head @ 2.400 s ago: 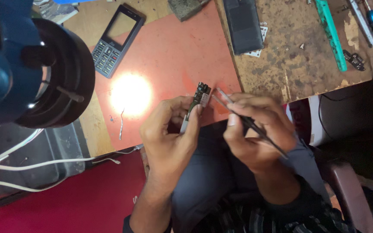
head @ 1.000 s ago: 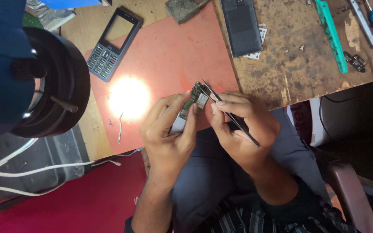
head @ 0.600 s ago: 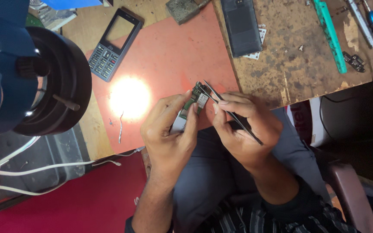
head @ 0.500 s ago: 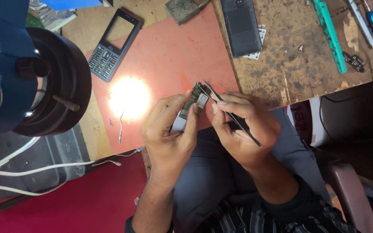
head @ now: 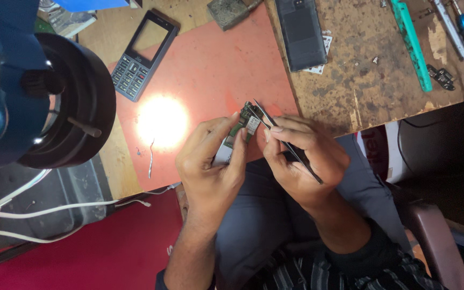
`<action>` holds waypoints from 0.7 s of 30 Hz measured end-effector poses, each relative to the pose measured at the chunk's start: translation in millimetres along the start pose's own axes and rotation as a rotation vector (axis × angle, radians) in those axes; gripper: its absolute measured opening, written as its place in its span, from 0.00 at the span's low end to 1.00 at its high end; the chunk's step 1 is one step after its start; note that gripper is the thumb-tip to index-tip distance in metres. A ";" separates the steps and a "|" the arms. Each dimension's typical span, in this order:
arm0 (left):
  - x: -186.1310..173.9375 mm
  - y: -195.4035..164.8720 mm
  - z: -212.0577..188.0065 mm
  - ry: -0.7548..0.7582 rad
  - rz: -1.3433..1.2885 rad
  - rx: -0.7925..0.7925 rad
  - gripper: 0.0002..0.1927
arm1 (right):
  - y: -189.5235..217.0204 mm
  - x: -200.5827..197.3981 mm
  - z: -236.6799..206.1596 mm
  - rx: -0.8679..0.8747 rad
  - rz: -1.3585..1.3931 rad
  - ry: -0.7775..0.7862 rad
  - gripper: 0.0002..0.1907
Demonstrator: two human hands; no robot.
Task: The person holds a phone motherboard in one hand and solders its connector contacts with a soldering iron. They apply liquid flux from a bottle, brush the board, use tweezers on the connector, and continue soldering the board contacts.
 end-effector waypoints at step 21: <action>-1.6 -0.8 0.3 0.005 0.007 -0.001 0.13 | -1.1 -0.9 -0.1 0.013 0.013 0.029 0.13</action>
Point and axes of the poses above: each hand's wrist, its own z-axis towards the middle knuckle, its own x-axis out of the palm, y = z × x, the point moved 1 cm from there along z, towards the middle knuckle, and after that the axes turned 9 degrees about y, right-handed, at the moved point
